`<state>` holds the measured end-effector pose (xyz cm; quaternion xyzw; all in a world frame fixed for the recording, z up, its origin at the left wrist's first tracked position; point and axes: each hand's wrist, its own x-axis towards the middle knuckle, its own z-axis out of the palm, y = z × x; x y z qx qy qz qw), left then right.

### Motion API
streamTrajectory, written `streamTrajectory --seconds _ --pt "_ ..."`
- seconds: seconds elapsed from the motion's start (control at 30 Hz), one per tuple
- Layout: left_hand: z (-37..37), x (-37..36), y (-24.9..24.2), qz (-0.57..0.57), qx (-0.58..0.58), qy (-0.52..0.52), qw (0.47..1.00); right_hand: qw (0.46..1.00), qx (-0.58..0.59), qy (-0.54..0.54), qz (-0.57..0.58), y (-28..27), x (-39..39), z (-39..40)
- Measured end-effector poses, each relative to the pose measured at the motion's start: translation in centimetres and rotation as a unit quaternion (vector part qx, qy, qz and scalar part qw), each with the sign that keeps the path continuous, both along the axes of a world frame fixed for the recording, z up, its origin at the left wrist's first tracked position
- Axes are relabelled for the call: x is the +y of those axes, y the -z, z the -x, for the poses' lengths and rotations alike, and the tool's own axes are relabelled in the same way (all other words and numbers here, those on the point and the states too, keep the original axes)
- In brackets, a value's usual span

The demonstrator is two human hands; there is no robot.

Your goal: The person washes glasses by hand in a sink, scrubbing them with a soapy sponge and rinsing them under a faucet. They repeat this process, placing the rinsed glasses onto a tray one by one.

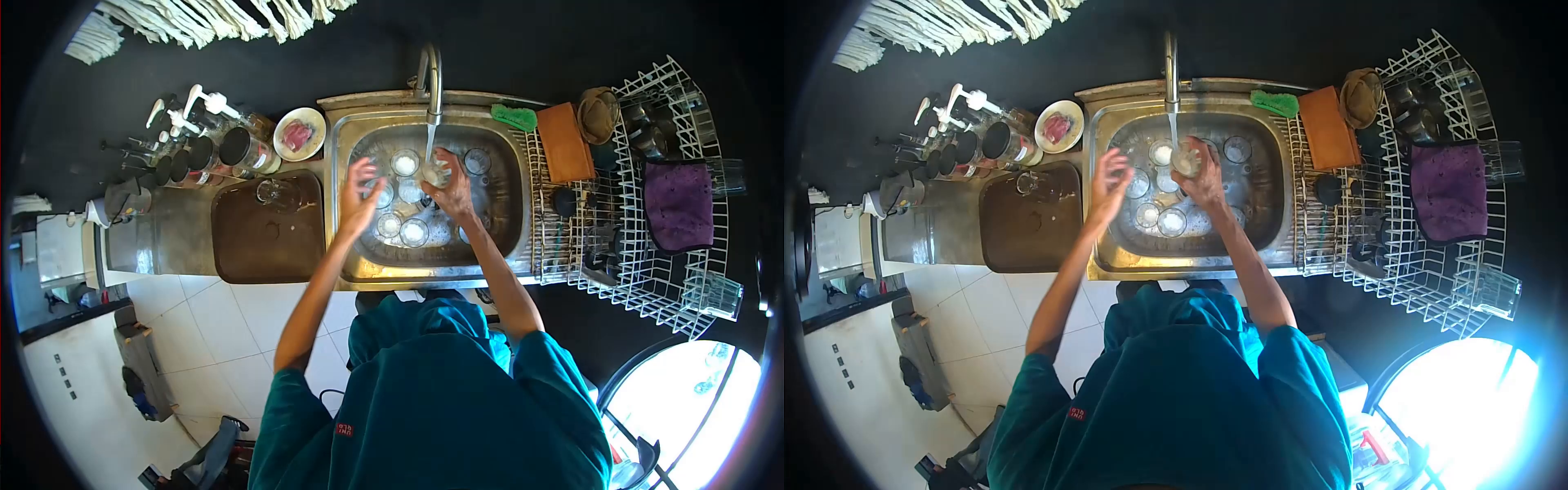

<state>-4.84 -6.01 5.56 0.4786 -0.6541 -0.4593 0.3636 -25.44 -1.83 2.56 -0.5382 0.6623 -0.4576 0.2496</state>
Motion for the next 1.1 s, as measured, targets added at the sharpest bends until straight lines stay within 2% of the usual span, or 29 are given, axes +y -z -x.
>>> streamTrajectory --seconds 0.03,0.07,0.1,0.13,0.17,0.2,0.23,0.27,0.33,0.4,0.43,0.47,0.5,0.57,0.6,0.63,0.67,0.7,0.73,0.8,0.87,0.93,1.0,1.03,1.07,1.1 --pt "2.0 0.5 1.5 -0.109 0.1 -0.032 0.988 1.0 0.002 -0.001 0.004 -0.5 -0.8 -0.3" --pt "3.6 0.9 2.9 -0.217 0.197 -0.061 0.954 0.999 -0.032 -0.002 0.028 -1.0 -1.4 -0.6" --pt "5.2 1.1 3.5 -0.282 0.243 -0.101 0.923 0.996 -0.065 -0.003 0.053 -1.3 -1.9 -0.8" --pt "6.6 1.4 3.2 -0.274 0.281 -0.108 0.913 0.993 -0.115 -0.016 0.031 -1.2 -2.2 -0.9" --pt "7.7 1.9 3.0 -0.268 0.318 -0.115 0.902 0.993 -0.113 -0.017 0.033 -0.9 -2.4 -1.2" --pt "8.5 2.0 3.1 -0.261 0.344 -0.147 0.89 0.98 -0.198 -0.015 -0.005 -0.8 -2.6 -1.5" --pt "8.6 1.8 3.5 -0.259 0.345 -0.146 0.89 0.958 -0.282 -0.014 -0.043 -0.7 -2.8 -1.5" --pt "8.6 1.5 3.9 -0.278 0.367 -0.122 0.879 0.991 -0.131 -0.007 0.011 -0.7 -3.0 -1.1" --pt "8.1 0.9 3.5 -0.35 0.365 -0.06 0.861 0.992 -0.125 0.015 0.003 -0.4 -3.3 -1.4" --pt "8.4 0.6 3.6 -0.358 0.339 -0.022 0.87 0.992 -0.117 0.038 -0.004 0.0 -3.8 -1.2" --pt "8.4 0.6 3.8 -0.369 0.311 0.013 0.876 0.989 -0.134 0.037 -0.047 0.3 -3.9 -1.0" --pt "8.6 0.2 4.1 -0.384 0.302 -0.017 0.872 0.984 -0.15 0.036 -0.092 0.7 -3.9 -0.9" --pt "8.6 -0.1 4.2 -0.384 0.302 -0.017 0.872 0.984 -0.15 0.035 -0.092 0.3 -3.8 -0.7" --pt "8.5 -0.7 4.4 -0.387 0.259 -0.041 0.884 0.966 -0.208 -0.05 -0.143 -0.7 -3.5 0.1" --pt "8.5 -0.7 4.1 -0.367 0.219 -0.053 0.902 0.967 -0.208 -0.05 -0.141 -0.6 -3.4 0.2" --pt "8.6 -0.6 3.8 -0.366 0.219 -0.052 0.903 0.954 -0.27 -0.052 -0.117 -0.6 -3.4 0.2" --pt "8.8 -0.6 3.5 -0.345 0.264 -0.036 0.9 0.938 -0.331 -0.053 -0.091 -0.6 -3.3 0.3" --pt "9.0 -0.6 3.2 -0.324 0.309 -0.018 0.894 0.938 -0.33 -0.051 -0.089 -0.4 -3.3 0.5" --pt "9.3 -0.4 3.0 -0.324 0.309 -0.016 0.894 0.937 -0.333 -0.031 -0.098 -0.1 -3.2 0.5" --pt "9.6 0.0 2.7 -0.241 0.284 -0.032 0.927 0.935 -0.337 -0.01 -0.105 0.9 -3.0 0.4" --pt "9.5 0.5 2.7 -0.21 0.273 -0.032 0.938 0.908 -0.403 -0.018 -0.112 2.2 -3.0 0.6" --pt "9.5 0.7 3.1 -0.181 0.262 -0.03 0.948 0.916 -0.377 0.005 -0.14 1.5 -2.9 0.3" --pt "9.2 1.1 3.7 -0.198 0.307 -0.052 0.929 0.92 -0.351 0.023 -0.171 1.7 -2.6 0.0" --pt "9.0 1.0 4.7 -0.198 0.307 -0.058 0.929 0.932 -0.349 -0.021 -0.094 2.3 -2.7 -0.3" --pt "9.1 0.5 5.6 -0.238 0.375 -0.087 0.892 0.936 -0.345 -0.064 -0.014 3.0 -2.8 -0.7" --pt "9.1 0.6 5.3 -0.277 0.441 -0.115 0.846 0.935 -0.347 -0.067 -0.018 2.5 -2.5 -1.2"
